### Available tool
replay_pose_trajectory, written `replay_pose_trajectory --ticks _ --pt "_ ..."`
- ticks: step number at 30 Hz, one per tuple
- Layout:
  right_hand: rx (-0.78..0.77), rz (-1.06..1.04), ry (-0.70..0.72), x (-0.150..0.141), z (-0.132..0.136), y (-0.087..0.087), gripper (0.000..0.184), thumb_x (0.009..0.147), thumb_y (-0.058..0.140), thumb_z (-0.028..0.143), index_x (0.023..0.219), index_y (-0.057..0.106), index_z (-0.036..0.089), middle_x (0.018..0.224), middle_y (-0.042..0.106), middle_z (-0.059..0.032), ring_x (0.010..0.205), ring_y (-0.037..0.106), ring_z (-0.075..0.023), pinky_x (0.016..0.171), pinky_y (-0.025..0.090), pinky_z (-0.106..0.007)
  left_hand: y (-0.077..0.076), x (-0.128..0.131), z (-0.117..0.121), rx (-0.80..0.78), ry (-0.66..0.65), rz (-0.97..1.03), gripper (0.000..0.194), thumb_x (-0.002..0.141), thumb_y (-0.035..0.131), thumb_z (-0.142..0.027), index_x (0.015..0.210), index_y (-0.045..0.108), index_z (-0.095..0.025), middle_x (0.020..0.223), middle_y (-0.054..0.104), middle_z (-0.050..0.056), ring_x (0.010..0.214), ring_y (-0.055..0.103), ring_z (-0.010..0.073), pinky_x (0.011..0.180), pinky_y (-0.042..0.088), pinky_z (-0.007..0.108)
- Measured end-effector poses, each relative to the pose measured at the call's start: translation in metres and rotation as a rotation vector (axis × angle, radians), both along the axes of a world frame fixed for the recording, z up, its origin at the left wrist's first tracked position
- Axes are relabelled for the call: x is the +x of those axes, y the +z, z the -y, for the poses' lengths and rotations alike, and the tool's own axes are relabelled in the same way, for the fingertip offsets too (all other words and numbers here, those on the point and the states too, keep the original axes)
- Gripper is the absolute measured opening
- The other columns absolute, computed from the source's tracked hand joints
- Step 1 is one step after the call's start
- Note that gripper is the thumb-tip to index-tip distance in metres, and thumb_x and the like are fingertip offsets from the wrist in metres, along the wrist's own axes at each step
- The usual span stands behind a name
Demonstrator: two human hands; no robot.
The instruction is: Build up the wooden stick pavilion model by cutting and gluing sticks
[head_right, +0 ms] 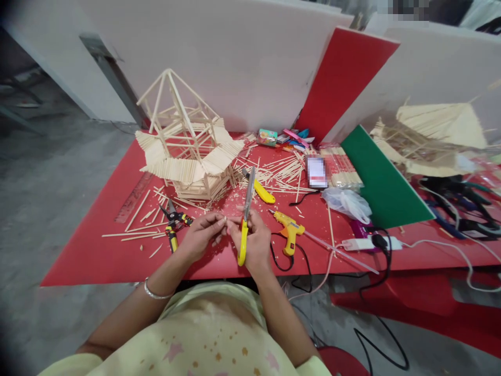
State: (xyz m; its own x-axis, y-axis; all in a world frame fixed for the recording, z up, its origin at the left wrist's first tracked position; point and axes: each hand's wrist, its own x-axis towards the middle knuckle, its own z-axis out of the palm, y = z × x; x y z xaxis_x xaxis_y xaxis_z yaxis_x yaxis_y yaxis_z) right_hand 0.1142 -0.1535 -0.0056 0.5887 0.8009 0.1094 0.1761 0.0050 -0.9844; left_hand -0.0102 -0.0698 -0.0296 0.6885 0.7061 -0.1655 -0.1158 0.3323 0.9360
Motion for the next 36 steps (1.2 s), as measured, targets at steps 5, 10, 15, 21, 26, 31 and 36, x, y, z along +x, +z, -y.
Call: replay_pose_trajectory --ticks 5,10,15,21,26,31,36 --pt "-0.023 0.021 0.009 0.001 -0.005 -0.01 0.043 0.078 0.076 0.038 0.113 0.059 0.021 0.09 0.077 -0.004 0.074 0.073 -0.0186 0.072 0.06 -0.03 0.003 -0.005 -0.006 0.182 -0.003 -0.073 0.036 0.088 0.065 -0.05 0.076 0.061 -0.016 0.056 0.051 -0.003 0.047 0.046 0.008 0.047 0.036 0.021" --pt "-0.056 0.158 0.005 0.003 -0.002 -0.011 0.042 0.079 0.076 0.037 0.115 0.062 0.021 0.093 0.077 -0.0049 0.074 0.073 -0.0192 0.073 0.061 -0.032 0.002 -0.006 -0.012 0.267 -0.072 -0.106 0.041 0.091 0.059 -0.052 0.078 0.066 -0.014 0.06 0.057 0.0 0.051 0.051 0.0098 0.049 0.039 0.021" --pt "-0.099 0.213 0.047 0.003 0.0 -0.015 0.039 0.081 0.074 0.038 0.115 0.064 0.022 0.097 0.077 -0.006 0.081 0.073 -0.0211 0.074 0.06 -0.033 -0.009 -0.002 -0.014 0.117 -0.02 -0.105 0.042 0.088 0.064 -0.051 0.071 0.069 -0.013 0.055 0.059 0.002 0.044 0.05 0.0089 0.043 0.036 0.021" --pt "-0.035 0.067 -0.003 -0.001 0.0 -0.018 0.048 0.079 0.077 0.039 0.12 0.059 0.021 0.101 0.077 -0.0067 0.084 0.074 -0.0209 0.081 0.061 -0.036 -0.013 0.005 -0.007 -0.268 0.125 0.055 0.032 0.08 0.075 -0.042 0.069 0.065 -0.013 0.051 0.053 -0.003 0.04 0.041 0.0047 0.037 0.028 0.017" --pt "-0.016 0.149 -0.062 -0.001 -0.001 -0.018 0.044 0.079 0.077 0.037 0.116 0.062 0.021 0.094 0.077 -0.0048 0.081 0.073 -0.019 0.078 0.06 -0.033 -0.008 0.006 -0.002 -0.437 0.086 0.17 0.03 0.07 0.086 -0.033 0.076 0.065 -0.012 0.06 0.055 -0.003 0.047 0.043 0.0022 0.041 0.031 0.012" --pt "0.009 0.042 -0.065 0.0 -0.003 -0.018 0.045 0.079 0.076 0.041 0.116 0.062 0.02 0.089 0.075 -0.0035 0.072 0.072 -0.0167 0.07 0.06 -0.029 -0.01 0.003 0.0 -0.438 0.038 0.198 0.029 0.07 0.087 -0.03 0.079 0.066 -0.012 0.07 0.065 0.002 0.054 0.055 0.0049 0.045 0.04 0.013" --pt "-0.004 -0.051 -0.073 0.0 -0.003 -0.015 0.048 0.078 0.076 0.045 0.116 0.059 0.022 0.086 0.074 -0.0019 0.069 0.071 -0.0159 0.066 0.059 -0.027 -0.008 0.0 -0.001 -0.363 0.094 0.16 0.03 0.068 0.088 -0.03 0.084 0.068 -0.012 0.069 0.07 0.003 0.052 0.059 0.0074 0.045 0.043 0.016"
